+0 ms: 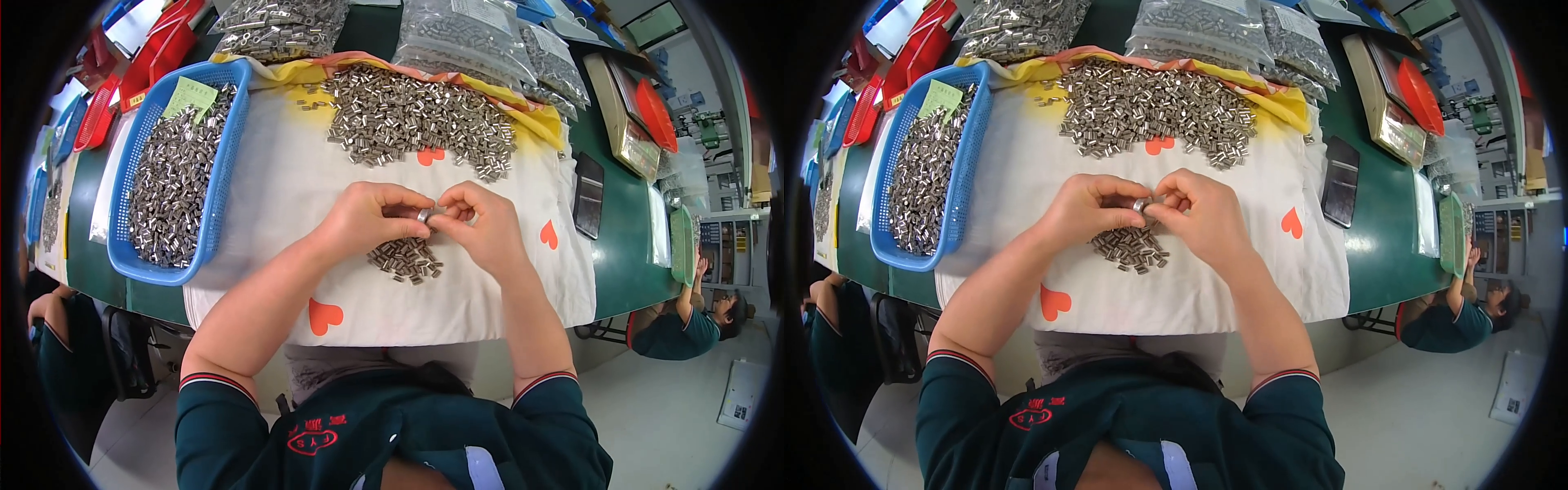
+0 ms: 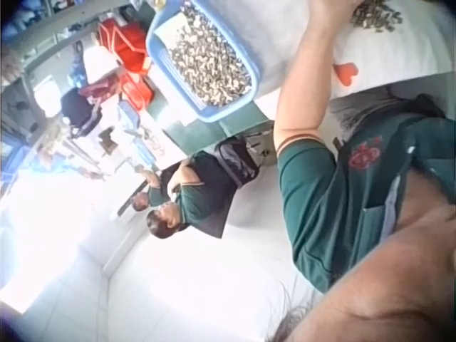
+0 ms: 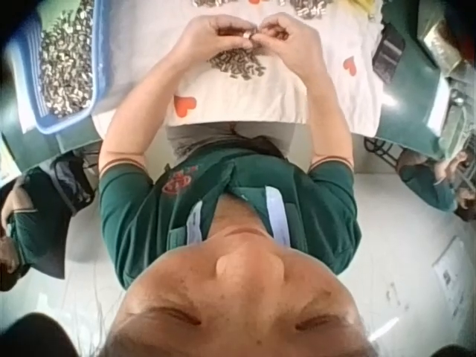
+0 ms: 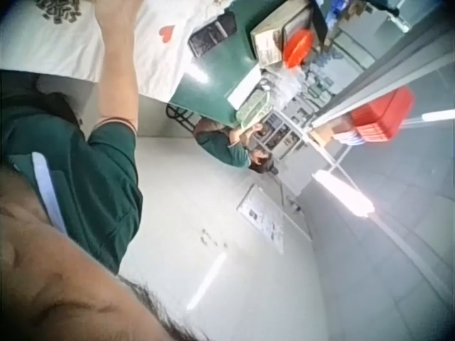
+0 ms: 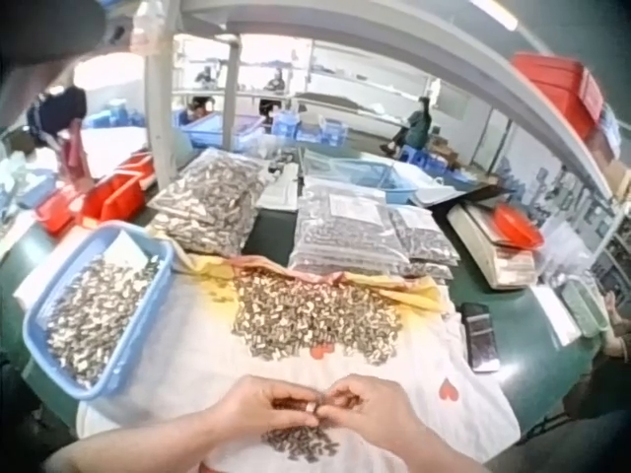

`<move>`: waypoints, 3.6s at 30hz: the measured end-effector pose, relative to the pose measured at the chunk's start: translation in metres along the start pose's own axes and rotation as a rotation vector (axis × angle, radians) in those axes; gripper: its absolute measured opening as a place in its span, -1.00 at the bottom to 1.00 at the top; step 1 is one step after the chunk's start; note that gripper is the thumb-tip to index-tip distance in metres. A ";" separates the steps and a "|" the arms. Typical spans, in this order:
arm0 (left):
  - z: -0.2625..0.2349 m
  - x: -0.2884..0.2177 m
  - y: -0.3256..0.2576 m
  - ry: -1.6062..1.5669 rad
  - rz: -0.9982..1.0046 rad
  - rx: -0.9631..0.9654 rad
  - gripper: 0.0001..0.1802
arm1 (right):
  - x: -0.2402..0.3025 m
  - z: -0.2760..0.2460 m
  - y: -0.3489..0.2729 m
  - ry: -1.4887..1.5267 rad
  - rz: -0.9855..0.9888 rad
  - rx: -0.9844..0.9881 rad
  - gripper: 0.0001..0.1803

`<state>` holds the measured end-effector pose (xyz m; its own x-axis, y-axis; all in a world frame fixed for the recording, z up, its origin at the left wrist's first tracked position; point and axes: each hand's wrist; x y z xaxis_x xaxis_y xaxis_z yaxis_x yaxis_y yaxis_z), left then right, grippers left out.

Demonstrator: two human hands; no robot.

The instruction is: Inspecting and sorting small metal components on a workbench in a factory.

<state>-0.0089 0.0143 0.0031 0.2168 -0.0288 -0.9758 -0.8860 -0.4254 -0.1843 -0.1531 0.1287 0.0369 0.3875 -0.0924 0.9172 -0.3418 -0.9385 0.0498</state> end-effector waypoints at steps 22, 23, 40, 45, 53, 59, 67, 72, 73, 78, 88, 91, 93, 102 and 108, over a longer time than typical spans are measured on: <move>-0.006 -0.001 0.003 -0.262 0.028 -0.015 -0.68 | 0.007 0.003 0.005 0.094 -0.045 -0.014 -0.92; -0.006 0.000 0.003 -0.231 0.032 -0.010 -0.68 | 0.008 0.005 0.005 0.091 -0.058 0.018 -0.91; 0.001 -0.007 -0.006 0.043 0.103 0.079 -0.67 | -0.011 -0.020 0.014 0.117 0.202 0.143 -0.85; -0.001 -0.003 0.000 0.039 0.071 0.077 -0.68 | -0.042 -0.038 0.049 -0.679 -0.307 -0.096 -0.90; -0.005 0.002 0.003 -0.212 0.035 -0.025 -0.67 | -0.032 -0.024 0.048 -0.735 -0.338 0.042 -0.94; -0.005 0.001 0.005 -0.214 0.044 -0.055 -0.68 | -0.003 -0.005 0.012 -0.043 0.132 -0.024 -0.95; -0.004 0.005 0.005 -0.213 0.063 -0.037 -0.67 | 0.002 0.009 0.004 -0.056 -0.218 -0.048 -0.90; 0.000 -0.003 0.001 -0.061 0.047 -0.131 -0.68 | 0.002 0.022 0.002 -0.384 -0.483 -0.172 -0.87; -0.001 -0.005 0.000 -0.006 0.037 -0.145 -0.68 | 0.002 0.023 0.001 -0.385 -0.499 -0.173 -0.86; -0.004 0.005 0.003 -0.127 0.054 -0.083 -0.68 | 0.005 0.023 0.000 -0.311 -0.417 -0.177 -0.87; -0.001 -0.002 0.002 -0.059 0.002 -0.107 -0.67 | -0.002 0.026 -0.004 -0.269 -0.440 -0.219 -0.91; -0.002 -0.002 0.002 -0.046 -0.015 -0.107 -0.65 | -0.002 0.022 -0.004 -0.149 -0.264 -0.159 -0.92; -0.002 0.000 0.002 -0.079 -0.004 -0.091 -0.65 | -0.001 0.015 -0.006 -0.035 -0.218 -0.133 -0.93; 0.002 0.000 0.002 0.079 0.044 0.007 -0.64 | -0.004 -0.015 0.004 0.140 0.157 0.064 -0.82; 0.005 -0.011 -0.002 0.306 0.181 0.104 -0.64 | -0.033 -0.015 0.056 -0.574 -0.126 -0.179 -0.87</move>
<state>-0.0116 0.0198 0.0133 0.1513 -0.3714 -0.9161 -0.9549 -0.2946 -0.0382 -0.1975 0.0844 0.0153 0.8167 -0.1952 0.5431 -0.3822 -0.8880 0.2556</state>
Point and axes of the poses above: each hand's wrist, its own y-axis towards the middle knuckle, its own z-axis out of the palm, x = y × z, and after that the axes turned 10 degrees about y, right-handed
